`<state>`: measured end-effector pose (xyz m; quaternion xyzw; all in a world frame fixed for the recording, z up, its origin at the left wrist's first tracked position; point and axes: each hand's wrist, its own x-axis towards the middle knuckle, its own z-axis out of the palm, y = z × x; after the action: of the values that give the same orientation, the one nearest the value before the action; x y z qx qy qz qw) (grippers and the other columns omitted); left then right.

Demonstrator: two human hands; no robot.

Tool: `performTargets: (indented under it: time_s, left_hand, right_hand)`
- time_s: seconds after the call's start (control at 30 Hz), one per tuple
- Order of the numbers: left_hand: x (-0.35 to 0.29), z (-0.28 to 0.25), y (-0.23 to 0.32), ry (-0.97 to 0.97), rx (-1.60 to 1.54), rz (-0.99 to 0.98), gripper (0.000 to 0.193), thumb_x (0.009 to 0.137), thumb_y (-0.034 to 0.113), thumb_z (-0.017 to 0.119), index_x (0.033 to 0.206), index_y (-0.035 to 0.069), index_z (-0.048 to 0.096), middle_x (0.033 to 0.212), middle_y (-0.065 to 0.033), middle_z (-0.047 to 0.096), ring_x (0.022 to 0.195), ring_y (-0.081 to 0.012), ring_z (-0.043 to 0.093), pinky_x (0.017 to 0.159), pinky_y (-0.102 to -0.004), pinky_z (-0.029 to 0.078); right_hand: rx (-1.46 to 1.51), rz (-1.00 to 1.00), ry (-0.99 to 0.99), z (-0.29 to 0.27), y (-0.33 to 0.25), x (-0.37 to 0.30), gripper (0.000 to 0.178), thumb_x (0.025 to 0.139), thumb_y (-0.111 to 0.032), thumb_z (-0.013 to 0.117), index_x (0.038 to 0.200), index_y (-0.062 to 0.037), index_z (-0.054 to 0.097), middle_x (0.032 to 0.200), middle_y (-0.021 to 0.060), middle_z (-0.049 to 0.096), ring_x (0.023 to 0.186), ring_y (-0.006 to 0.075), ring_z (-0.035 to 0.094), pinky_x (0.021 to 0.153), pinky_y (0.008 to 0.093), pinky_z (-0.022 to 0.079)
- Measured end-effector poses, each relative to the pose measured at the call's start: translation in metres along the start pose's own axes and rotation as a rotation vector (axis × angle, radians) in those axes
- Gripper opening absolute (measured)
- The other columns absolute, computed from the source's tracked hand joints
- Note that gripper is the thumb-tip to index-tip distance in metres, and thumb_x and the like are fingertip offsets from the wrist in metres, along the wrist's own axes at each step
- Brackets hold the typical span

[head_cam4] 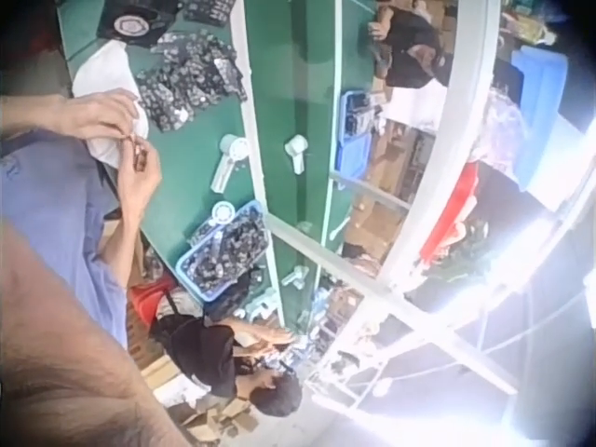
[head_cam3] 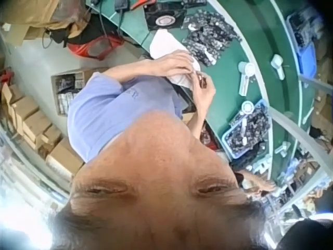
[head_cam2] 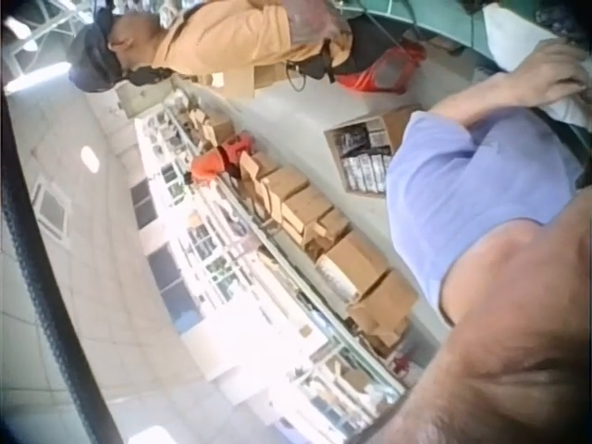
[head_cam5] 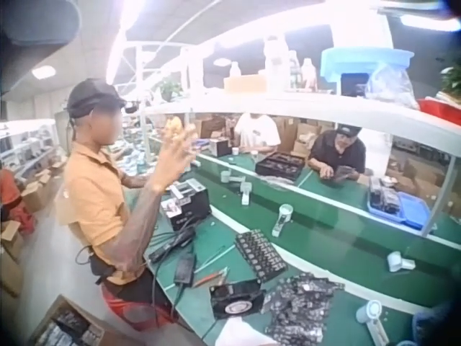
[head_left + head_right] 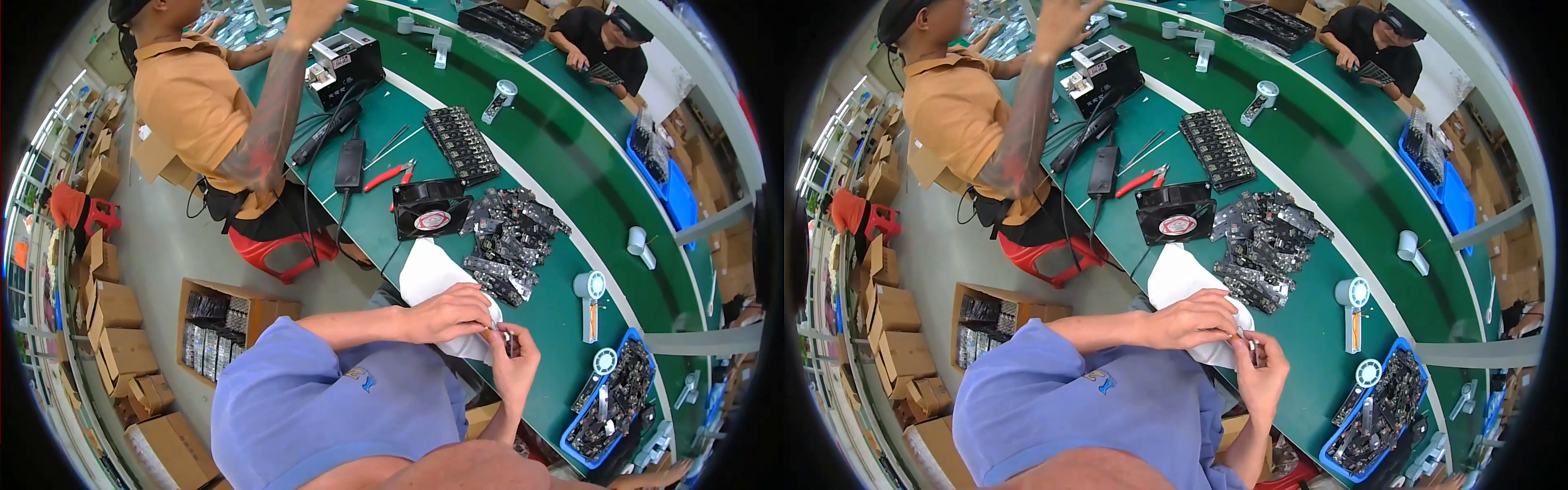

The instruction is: The person assembles small electronic PCB components into white circular plastic housings by hand, taking components from a cardboard box and inserting them into the housings.

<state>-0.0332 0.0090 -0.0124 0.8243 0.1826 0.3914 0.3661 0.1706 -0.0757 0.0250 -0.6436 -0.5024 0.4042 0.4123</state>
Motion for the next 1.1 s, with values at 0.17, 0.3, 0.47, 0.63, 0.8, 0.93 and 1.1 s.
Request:
performTargets:
  time_s: [0.17,0.3,0.47,0.63,0.8,0.93,1.1]
  left_hand:
    - [0.0,0.009,0.001,0.029,0.111,0.052,0.023,0.095,0.011,0.075,0.116,0.003,0.071,0.107,-0.0076,0.074,0.123,-0.0275,0.064,0.119,-0.0539,0.041]
    - [-0.001,0.012,0.005,0.075,-0.015,-0.047,0.031,0.094,0.009,0.073,0.125,0.004,0.067,0.104,-0.0062,0.074,0.111,-0.0262,0.069,0.119,-0.0535,0.04]
    - [0.003,0.012,0.002,0.133,-0.087,-0.143,0.047,0.094,0.011,0.072,0.139,0.007,0.057,0.098,-0.0024,0.072,0.106,-0.0249,0.07,0.121,-0.0553,0.034]
    - [0.012,0.011,0.007,0.015,0.026,-0.096,0.058,0.092,0.01,0.073,0.145,0.008,0.051,0.095,-0.0003,0.071,0.107,-0.0244,0.068,0.123,-0.0566,0.031]
    - [0.015,0.013,0.004,-0.032,0.137,-0.045,0.073,0.088,0.009,0.075,0.153,0.009,0.043,0.093,-0.0004,0.071,0.105,-0.0246,0.067,0.125,-0.0582,0.027]
    - [0.014,0.019,0.013,-0.04,0.195,-0.05,0.079,0.086,0.009,0.076,0.156,0.009,0.039,0.092,-0.0015,0.071,0.099,-0.0254,0.067,0.126,-0.0597,0.025]
    - [0.015,0.023,0.02,-0.029,0.213,-0.034,0.069,0.085,0.01,0.077,0.149,0.009,0.05,0.088,-0.0025,0.07,0.092,-0.0251,0.067,0.124,-0.0605,0.028]
  right_hand:
    - [0.12,0.01,0.047,0.012,-0.013,-0.004,0.015,0.096,-0.002,0.076,0.109,0.0041,0.071,0.093,0.0004,0.069,0.081,0.0037,0.059,0.071,0.0203,0.048]
    - [0.129,0.055,0.119,0.012,-0.008,-0.004,0.014,0.097,-0.002,0.075,0.109,0.004,0.07,0.092,0.0003,0.067,0.08,0.004,0.058,0.07,0.0202,0.047]
    - [-0.279,0.062,0.037,-0.004,-0.013,-0.017,0.016,0.096,-0.004,0.076,0.11,0.0029,0.07,0.091,0.0001,0.067,0.075,0.0024,0.055,0.064,0.0196,0.044]
    - [-0.036,-0.051,0.201,0.002,-0.009,-0.015,0.016,0.095,-0.006,0.078,0.105,0.0045,0.071,0.087,0.0,0.066,0.068,0.0021,0.047,0.057,0.0203,0.038]
    - [-0.133,0.007,0.119,0.009,-0.028,-0.004,0.017,0.093,-0.006,0.079,0.104,0.0051,0.073,0.078,-0.0025,0.064,0.065,0.0006,0.044,0.055,0.0216,0.035]
    - [-0.097,0.089,0.131,0.007,-0.029,-0.007,0.015,0.093,-0.005,0.077,0.104,0.0056,0.073,0.075,-0.002,0.063,0.062,0.0014,0.042,0.053,0.0228,0.034]
    - [-0.167,0.05,0.212,0.009,-0.011,-0.017,0.019,0.09,-0.003,0.075,0.105,0.0072,0.072,0.082,0.0082,0.073,0.068,0.009,0.062,0.062,0.0277,0.051]
